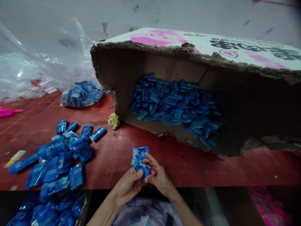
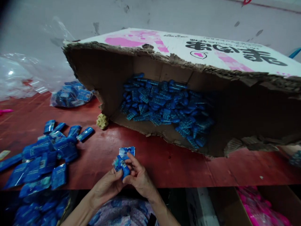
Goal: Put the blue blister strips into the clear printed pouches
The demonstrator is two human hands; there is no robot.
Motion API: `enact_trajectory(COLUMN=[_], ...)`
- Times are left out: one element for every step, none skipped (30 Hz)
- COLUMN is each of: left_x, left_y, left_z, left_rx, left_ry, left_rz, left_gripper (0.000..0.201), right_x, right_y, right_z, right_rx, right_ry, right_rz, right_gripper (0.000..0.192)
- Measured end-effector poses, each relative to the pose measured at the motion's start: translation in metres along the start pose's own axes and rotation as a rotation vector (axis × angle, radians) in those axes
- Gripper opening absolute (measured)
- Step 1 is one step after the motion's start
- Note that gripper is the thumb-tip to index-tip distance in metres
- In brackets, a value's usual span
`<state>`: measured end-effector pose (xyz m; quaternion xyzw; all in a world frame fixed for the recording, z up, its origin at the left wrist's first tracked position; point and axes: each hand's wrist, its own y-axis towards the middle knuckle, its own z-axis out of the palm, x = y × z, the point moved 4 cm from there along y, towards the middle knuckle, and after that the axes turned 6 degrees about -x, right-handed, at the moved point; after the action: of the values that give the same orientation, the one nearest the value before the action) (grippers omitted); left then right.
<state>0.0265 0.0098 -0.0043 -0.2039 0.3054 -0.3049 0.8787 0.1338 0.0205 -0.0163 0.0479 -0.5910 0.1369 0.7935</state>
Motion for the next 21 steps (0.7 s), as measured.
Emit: enact_trajectory(left_x=[0.002, 0.005, 0.007, 0.009, 0.01, 0.008, 0.004, -0.003, -0.013, -0.026, -0.04, -0.055, -0.069, -0.08, -0.087, -0.09, -0.088, -0.082, -0.073, -0.063, -0.053], left_y=[0.0, 0.001, 0.001, 0.001, 0.001, 0.001, 0.0, -0.002, -0.005, -0.009, -0.013, -0.018, -0.023, -0.028, -0.031, -0.032, -0.032, -0.031, -0.028, -0.024, -0.02], left_z=[-0.001, -0.002, -0.003, -0.004, -0.006, -0.008, -0.011, -0.014, -0.019, -0.026, -0.033, -0.042, -0.05, -0.056, -0.062, -0.065, -0.066, -0.065, -0.063, -0.058, -0.053], left_rx=[-0.034, -0.066, -0.099, -0.131, -0.161, -0.189, -0.22, -0.252, -0.289, -0.329, -0.37, -0.408, -0.438, -0.451, -0.46, -0.457, -0.449, -0.438, -0.425, -0.415, -0.412], left_ry=[-0.008, -0.014, -0.017, -0.018, -0.019, -0.022, -0.036, -0.065, -0.114, -0.179, -0.258, -0.335, -0.393, -0.429, -0.448, -0.451, -0.439, -0.41, -0.368, -0.315, -0.251], left_rz=[0.008, 0.014, 0.021, 0.03, 0.041, 0.057, 0.08, 0.112, 0.158, 0.213, 0.281, 0.359, 0.426, 0.493, 0.526, 0.525, 0.495, 0.44, 0.378, 0.32, 0.276], left_gripper=[0.02, 0.02, 0.02, 0.02, 0.019, 0.019, 0.019, 0.019, 0.02, 0.022, 0.025, 0.033, 0.042, 0.049, 0.053, 0.052, 0.049, 0.043, 0.036, 0.03, 0.024], right_x=[-0.002, -0.003, -0.003, -0.002, 0.0, 0.004, 0.008, 0.013, 0.017, 0.021, 0.023, 0.025, 0.025, 0.024, 0.022, 0.02, 0.017, 0.015, 0.013, 0.011, 0.01], right_y=[-0.001, -0.002, -0.003, -0.003, -0.004, -0.004, -0.003, -0.002, 0.001, 0.004, 0.008, 0.013, 0.017, 0.022, 0.026, 0.03, 0.033, 0.035, 0.037, 0.038, 0.038], right_z=[0.001, 0.003, 0.004, 0.005, 0.007, 0.009, 0.01, 0.011, 0.011, 0.01, 0.008, 0.006, 0.004, 0.002, 0.0, -0.001, 0.0, 0.0, 0.002, 0.003, 0.004], right_rx=[-0.016, -0.037, -0.061, -0.083, -0.095, -0.098, -0.092, -0.085, -0.081, -0.087, -0.107, -0.135, -0.166, -0.196, -0.221, -0.241, -0.258, -0.272, -0.286, -0.298, -0.309], right_ry=[-0.021, -0.057, -0.106, -0.167, -0.236, -0.314, -0.403, -0.501, -0.607, -0.717, -0.824, -0.927, -1.022, -1.111, -1.192, -1.263, -1.322, -1.366, -1.394, -1.408, -1.415], right_rz=[-0.006, -0.011, -0.019, -0.031, -0.052, -0.083, -0.121, -0.166, -0.213, -0.261, -0.306, -0.344, -0.371, -0.384, -0.383, -0.374, -0.362, -0.355, -0.356, -0.366, -0.384], right_gripper=[0.077, 0.075, 0.07, 0.064, 0.059, 0.054, 0.051, 0.049, 0.047, 0.045, 0.042, 0.039, 0.037, 0.035, 0.032, 0.029, 0.024, 0.019, 0.015, 0.013, 0.014])
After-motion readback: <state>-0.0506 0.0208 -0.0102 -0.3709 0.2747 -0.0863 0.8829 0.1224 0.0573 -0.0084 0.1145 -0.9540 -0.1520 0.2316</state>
